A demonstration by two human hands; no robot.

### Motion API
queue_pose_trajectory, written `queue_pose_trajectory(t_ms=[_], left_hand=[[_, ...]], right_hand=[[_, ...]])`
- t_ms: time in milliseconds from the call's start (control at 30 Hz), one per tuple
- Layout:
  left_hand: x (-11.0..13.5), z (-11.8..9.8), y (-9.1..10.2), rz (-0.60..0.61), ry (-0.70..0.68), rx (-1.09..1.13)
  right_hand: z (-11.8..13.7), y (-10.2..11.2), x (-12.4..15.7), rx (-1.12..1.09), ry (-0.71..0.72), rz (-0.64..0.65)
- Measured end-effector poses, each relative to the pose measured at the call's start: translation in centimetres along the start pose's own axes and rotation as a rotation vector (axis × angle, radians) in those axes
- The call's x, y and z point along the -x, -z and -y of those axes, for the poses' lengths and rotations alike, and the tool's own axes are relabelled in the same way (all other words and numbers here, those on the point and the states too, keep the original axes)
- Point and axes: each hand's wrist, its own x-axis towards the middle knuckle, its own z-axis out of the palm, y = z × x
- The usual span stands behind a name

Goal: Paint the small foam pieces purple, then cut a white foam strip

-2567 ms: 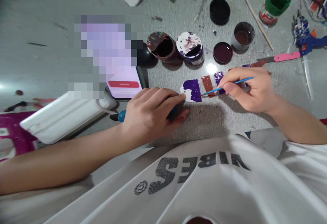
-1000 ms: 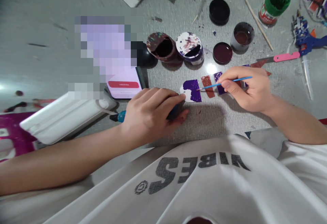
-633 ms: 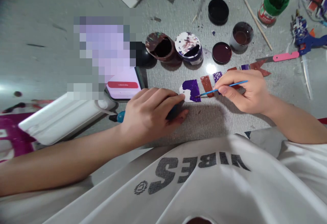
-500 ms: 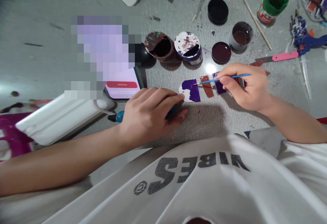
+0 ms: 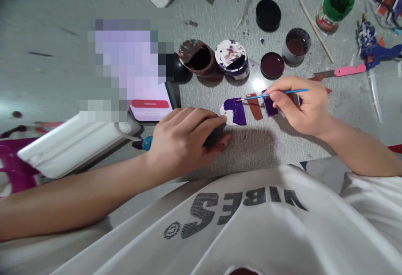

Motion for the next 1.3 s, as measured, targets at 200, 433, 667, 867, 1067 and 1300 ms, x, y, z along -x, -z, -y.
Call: queue_pose_trajectory(t_ms=[200,433,667,867,1067,1300], left_hand=[[-0.11,-0.09,0.01,-0.017,-0.010,-0.017],[-0.26,-0.08,0.00,-0.025,-0.015,-0.029],[-0.15,-0.11,0.10,0.014,-0.005,-0.019],[0.03,-0.02,-0.16,-0.029,-0.011,-0.014],[-0.06,-0.05,-0.06,-0.018,-0.012,-0.019],[-0.13,-0.07,0.00,-0.005,-0.015,-0.025]], right_hand=[[0.60,0.29,-0.41,-0.062,0.056,0.177],[0.03,-0.16,0.05,0.016,-0.051,0.028],[0.27,0.11,-0.24,-0.087,0.020,0.078],[0.63,-0.06,-0.57,-0.066,0.074,0.171],[-0.15,-0.41,0.07,-0.006,0.010,0.001],[0.33,-0.23,-0.18,0.020,0.030,0.067]])
